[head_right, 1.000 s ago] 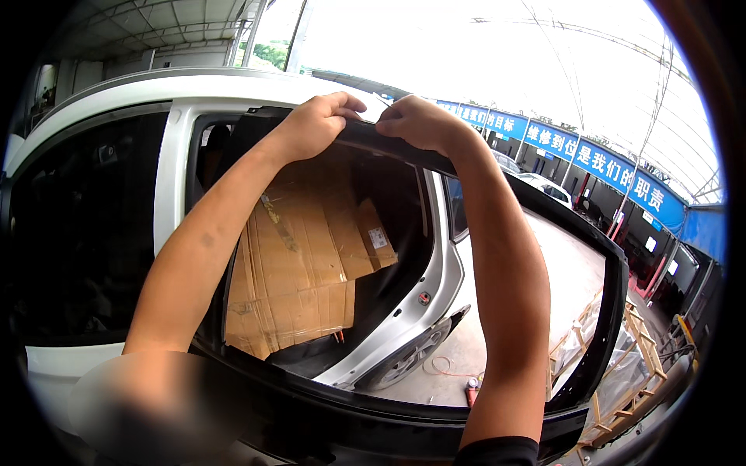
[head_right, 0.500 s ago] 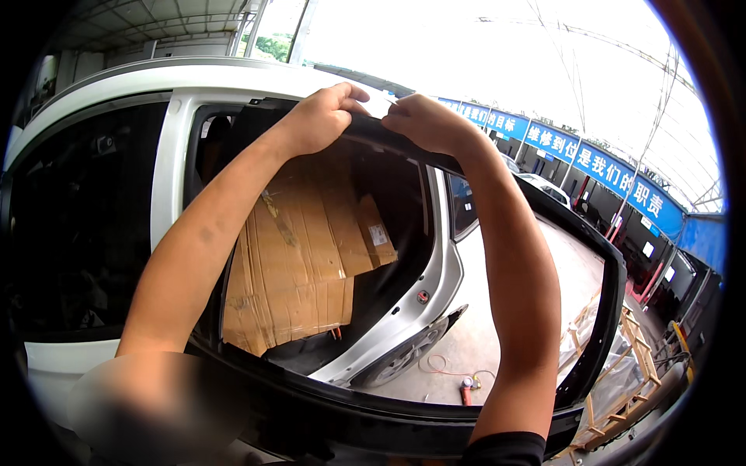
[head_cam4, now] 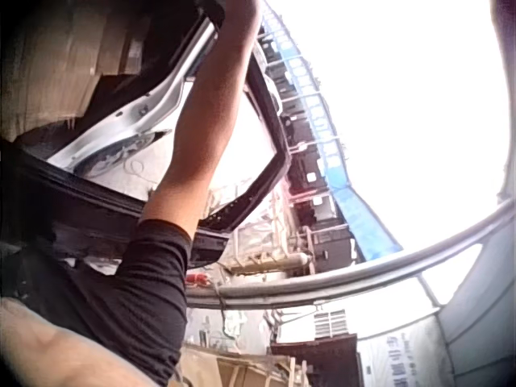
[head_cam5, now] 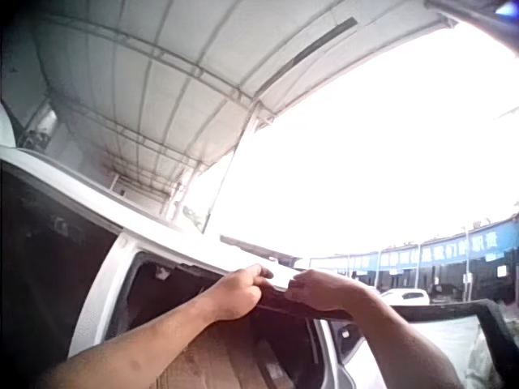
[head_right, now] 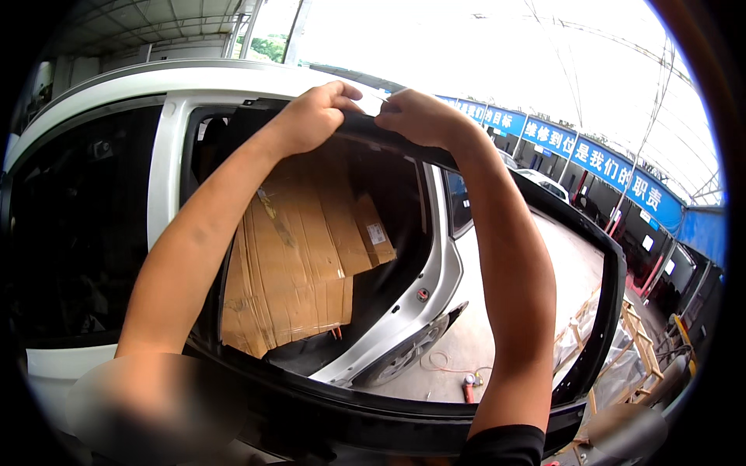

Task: The person installs a black rubber weather seal along the top edge of a white car's open trunk. They press the seal into place by hand, working from one side to the other to ensure it is properly seated.

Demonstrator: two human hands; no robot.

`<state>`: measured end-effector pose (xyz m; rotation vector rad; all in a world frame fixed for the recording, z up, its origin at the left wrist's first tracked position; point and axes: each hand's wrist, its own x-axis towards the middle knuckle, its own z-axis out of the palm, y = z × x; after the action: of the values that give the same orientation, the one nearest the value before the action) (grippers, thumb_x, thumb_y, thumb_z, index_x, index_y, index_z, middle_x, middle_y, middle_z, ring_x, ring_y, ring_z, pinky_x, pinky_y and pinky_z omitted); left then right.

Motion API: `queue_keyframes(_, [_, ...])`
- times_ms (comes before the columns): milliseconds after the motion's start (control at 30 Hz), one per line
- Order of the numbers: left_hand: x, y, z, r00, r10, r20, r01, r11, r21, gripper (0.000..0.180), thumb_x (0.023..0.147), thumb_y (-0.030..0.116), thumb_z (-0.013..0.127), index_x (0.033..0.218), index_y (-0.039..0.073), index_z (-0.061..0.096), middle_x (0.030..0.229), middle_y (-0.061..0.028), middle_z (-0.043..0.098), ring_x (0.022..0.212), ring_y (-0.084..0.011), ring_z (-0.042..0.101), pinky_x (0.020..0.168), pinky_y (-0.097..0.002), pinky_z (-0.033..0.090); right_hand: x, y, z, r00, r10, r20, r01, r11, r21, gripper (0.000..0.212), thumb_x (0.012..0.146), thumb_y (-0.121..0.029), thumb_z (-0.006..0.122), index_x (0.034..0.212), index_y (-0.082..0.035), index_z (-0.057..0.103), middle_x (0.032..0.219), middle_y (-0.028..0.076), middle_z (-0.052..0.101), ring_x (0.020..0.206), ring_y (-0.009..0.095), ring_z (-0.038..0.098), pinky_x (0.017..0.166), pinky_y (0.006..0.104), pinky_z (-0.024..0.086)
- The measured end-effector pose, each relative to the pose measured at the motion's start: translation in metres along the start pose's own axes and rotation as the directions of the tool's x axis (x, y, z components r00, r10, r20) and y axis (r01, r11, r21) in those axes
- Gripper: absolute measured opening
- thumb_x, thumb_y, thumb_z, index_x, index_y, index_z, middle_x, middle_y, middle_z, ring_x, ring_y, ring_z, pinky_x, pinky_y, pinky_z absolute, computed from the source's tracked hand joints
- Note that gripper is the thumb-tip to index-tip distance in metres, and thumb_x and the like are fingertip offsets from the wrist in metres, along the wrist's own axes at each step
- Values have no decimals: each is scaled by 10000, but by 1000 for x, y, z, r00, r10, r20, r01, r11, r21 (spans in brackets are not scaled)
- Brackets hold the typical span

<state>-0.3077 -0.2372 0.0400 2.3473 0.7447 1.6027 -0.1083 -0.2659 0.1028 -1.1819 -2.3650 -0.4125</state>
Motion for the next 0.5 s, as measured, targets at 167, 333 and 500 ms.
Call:
queue_keyframes(167, [2, 4, 6, 1000, 4, 12, -4, 1000, 17, 490, 778, -24, 393, 1248, -66, 524, 1191, -211, 641, 1127, -267, 596, 1017, -321, 419, 4, -1, 18, 981, -88, -175, 49, 975, -217, 376, 919, -310, 602, 790, 38, 658, 630, 205, 583, 566, 298, 561, 615, 392, 469])
queue_keyframes(333, [5, 3, 4, 1000, -29, -7, 29, 1000, 8, 388, 836, 12, 455, 1200, -35, 581, 1115, -165, 673, 1055, -217, 619, 946, -306, 462, -8, 11, 11, 974, -155, -163, 135, 983, -124, 355, 938, -313, 567, 823, 1, 688, 730, 212, 645, 715, 358, 654, 709, 419, 513])
queue_keyframes(500, [4, 1, 9, 999, 20, -32, -16, 992, 125, 251, 901, 154, 594, 1082, 4, 682, 1033, -118, 701, 1031, -215, 637, 936, -326, 478, -50, 41, -1, 889, -249, -384, 175, 961, -216, 365, 917, -324, 603, 798, 7, 703, 735, 205, 652, 674, 324, 647, 668, 394, 503])
